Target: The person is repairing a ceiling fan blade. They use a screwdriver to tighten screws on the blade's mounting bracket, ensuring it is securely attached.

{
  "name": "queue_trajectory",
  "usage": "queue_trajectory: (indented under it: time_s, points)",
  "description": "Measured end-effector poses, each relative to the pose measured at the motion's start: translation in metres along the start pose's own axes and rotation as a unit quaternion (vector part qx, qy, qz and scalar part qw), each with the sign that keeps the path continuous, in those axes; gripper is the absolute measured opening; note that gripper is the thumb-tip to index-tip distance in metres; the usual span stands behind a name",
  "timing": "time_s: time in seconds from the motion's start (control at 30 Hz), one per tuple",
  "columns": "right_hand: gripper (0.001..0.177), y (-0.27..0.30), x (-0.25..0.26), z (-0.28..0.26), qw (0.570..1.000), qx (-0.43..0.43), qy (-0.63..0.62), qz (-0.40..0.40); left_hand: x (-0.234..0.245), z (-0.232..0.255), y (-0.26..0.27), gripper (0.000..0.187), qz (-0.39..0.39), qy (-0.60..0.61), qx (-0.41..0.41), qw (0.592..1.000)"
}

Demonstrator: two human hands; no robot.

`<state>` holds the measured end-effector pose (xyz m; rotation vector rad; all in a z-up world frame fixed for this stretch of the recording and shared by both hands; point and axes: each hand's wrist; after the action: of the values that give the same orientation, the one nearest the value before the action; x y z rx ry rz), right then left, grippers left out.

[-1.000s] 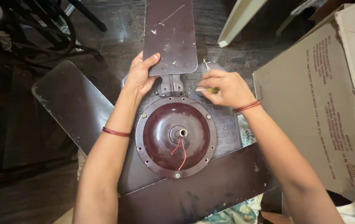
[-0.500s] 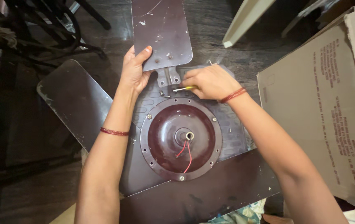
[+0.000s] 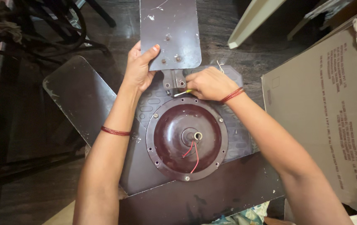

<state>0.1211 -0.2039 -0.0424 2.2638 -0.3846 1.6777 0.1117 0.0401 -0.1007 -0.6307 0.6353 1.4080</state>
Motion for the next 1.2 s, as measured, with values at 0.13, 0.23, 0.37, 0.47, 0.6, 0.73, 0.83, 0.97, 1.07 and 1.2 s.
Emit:
queue_trajectory:
  time_s: [0.13, 0.23, 0.37, 0.47, 0.6, 0.73, 0.83, 0.97, 1.07, 1.2]
  points:
    - [0.010, 0.001, -0.001, 0.004, 1.000, 0.006, 0.005, -0.012, -0.002, 0.000, -0.001, 0.030, -0.009, 0.000, 0.005, 1.000]
    - [0.011, 0.000, -0.002, 0.005, 1.000, 0.014, 0.009, -0.008, -0.004, -0.001, -0.002, 0.030, -0.013, -0.002, 0.012, 1.000]
    - [0.010, 0.011, 0.000, 0.002, 0.999, 0.010, 0.026, 0.021, -0.005, -0.006, -0.002, 0.030, -0.017, -0.009, 0.020, 1.000]
    - [0.022, 0.039, 0.018, 0.003, 0.995, 0.028, -0.016, 0.092, -0.007, -0.013, -0.002, 0.032, -0.029, 0.007, 0.021, 0.999]
    - [0.025, 0.085, 0.044, 0.002, 0.981, -0.067, -0.145, 0.110, -0.014, -0.025, -0.002, 0.032, -0.038, 0.010, 0.048, 0.998]
    - [0.020, 0.110, 0.043, -0.015, 0.916, -0.232, -0.298, 0.133, -0.022, -0.041, 0.001, 0.035, -0.054, 0.008, 0.072, 0.996]
    - [0.019, 0.111, 0.037, -0.023, 0.862, -0.235, -0.431, 0.130, -0.025, -0.049, 0.004, 0.036, -0.065, 0.000, 0.086, 0.994]
    - [0.021, 0.102, 0.029, -0.030, 0.815, -0.304, -0.485, 0.092, -0.023, -0.053, 0.004, 0.035, -0.077, 0.006, 0.087, 0.993]
    - [0.020, 0.090, 0.023, -0.033, 0.834, -0.282, -0.463, 0.102, -0.017, -0.050, 0.003, 0.036, -0.078, 0.005, 0.090, 0.993]
    - [0.019, 0.074, 0.014, -0.033, 0.822, -0.302, -0.471, 0.103, -0.014, -0.048, 0.002, 0.035, -0.075, -0.004, 0.095, 0.993]
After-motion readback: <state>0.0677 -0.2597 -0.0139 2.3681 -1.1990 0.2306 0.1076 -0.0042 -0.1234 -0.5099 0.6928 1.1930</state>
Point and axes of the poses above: each hand's wrist, its own y-axis away from the middle knuckle, its own x-axis out of the back of the hand, z = x × y, and after that the axes turned 5 degrees about -z, right-handed
